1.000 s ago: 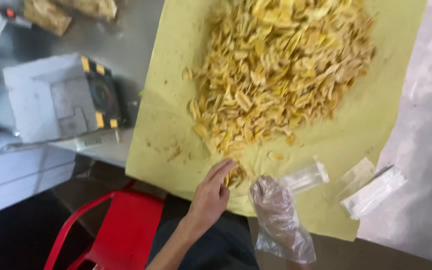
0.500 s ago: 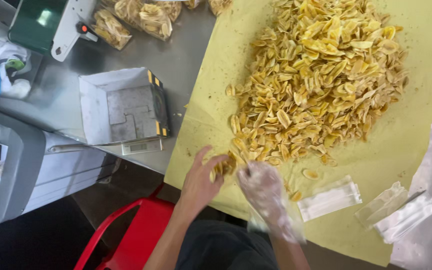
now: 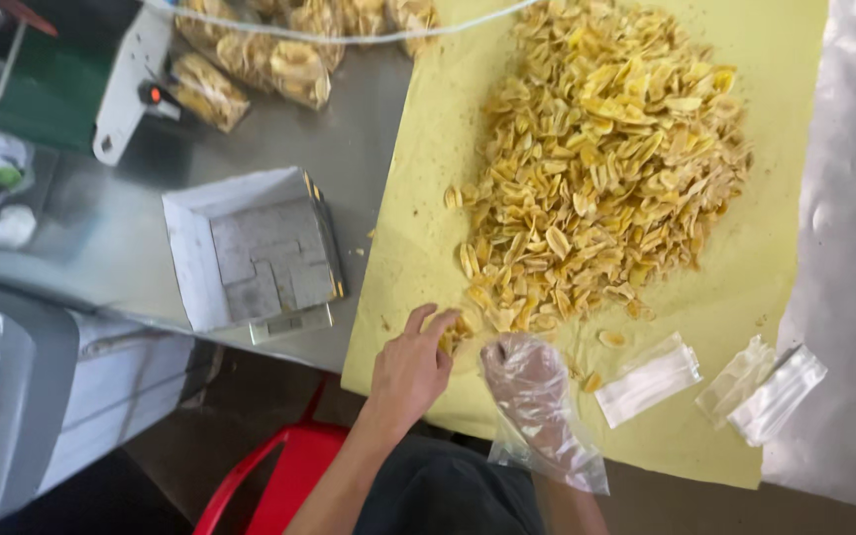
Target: The person scoops dried yellow fruit slices from a large pile on a yellow mat and places them into small clear plastic bags. The filled bags are set aside on the table. The person wears a plastic glove on the right hand while handling the food.
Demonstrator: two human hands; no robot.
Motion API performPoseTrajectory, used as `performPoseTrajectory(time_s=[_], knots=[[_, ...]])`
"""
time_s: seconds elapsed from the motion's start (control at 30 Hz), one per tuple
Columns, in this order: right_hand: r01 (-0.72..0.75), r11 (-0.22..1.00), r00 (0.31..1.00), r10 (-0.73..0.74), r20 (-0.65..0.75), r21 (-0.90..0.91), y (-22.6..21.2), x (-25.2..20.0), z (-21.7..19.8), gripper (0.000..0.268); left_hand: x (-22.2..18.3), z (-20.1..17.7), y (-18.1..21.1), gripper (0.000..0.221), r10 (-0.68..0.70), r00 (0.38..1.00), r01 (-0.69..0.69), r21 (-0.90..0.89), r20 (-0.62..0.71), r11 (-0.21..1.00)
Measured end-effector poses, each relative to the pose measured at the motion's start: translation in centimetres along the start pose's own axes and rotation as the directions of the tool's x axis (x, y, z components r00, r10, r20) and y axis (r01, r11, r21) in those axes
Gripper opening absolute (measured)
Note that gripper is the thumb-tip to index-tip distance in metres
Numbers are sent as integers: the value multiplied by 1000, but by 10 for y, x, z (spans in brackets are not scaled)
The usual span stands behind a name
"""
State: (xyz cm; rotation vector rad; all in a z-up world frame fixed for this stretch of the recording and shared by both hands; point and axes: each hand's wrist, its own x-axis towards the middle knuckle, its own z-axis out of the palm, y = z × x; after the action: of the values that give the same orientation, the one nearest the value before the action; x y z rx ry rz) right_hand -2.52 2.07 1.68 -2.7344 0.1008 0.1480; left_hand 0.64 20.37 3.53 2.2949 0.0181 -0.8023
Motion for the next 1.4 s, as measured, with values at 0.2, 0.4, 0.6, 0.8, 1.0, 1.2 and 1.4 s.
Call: performPoseTrajectory(time_s=[0.2,0.4,0.6,0.8,1.0,1.2,1.4], knots=[[-369,909,916,321,239,195,3,-26,-5,25,55,26,-39,57,354,899,-349,67,-258,935],[19,994,995,-8,95,-109,75,-105,-25,22,81,22,-56,59,-92,985,57,-228,-146,972],[-547,835,824,527,210,52,114,-149,-39,25,98,4,-59,59,21,942,-45,-65,-334,997],[-638,737,769,597,229,222,143,-162,-67,24,77,2,-45,45,171,885,-58,263,-434,963],[-738,568,664,708,242,365,202,-186,-95,25,65,152,53,33,342,819,-403,-38,-461,914],[-705,571,669,732,128,420,266,-239,-104,25,104,370,123,71,359,931,-366,212,72,906],[-887,327,407,887,217,327,320,-302,-104,23,126,439,125,92,226,973,-192,363,-51,912]])
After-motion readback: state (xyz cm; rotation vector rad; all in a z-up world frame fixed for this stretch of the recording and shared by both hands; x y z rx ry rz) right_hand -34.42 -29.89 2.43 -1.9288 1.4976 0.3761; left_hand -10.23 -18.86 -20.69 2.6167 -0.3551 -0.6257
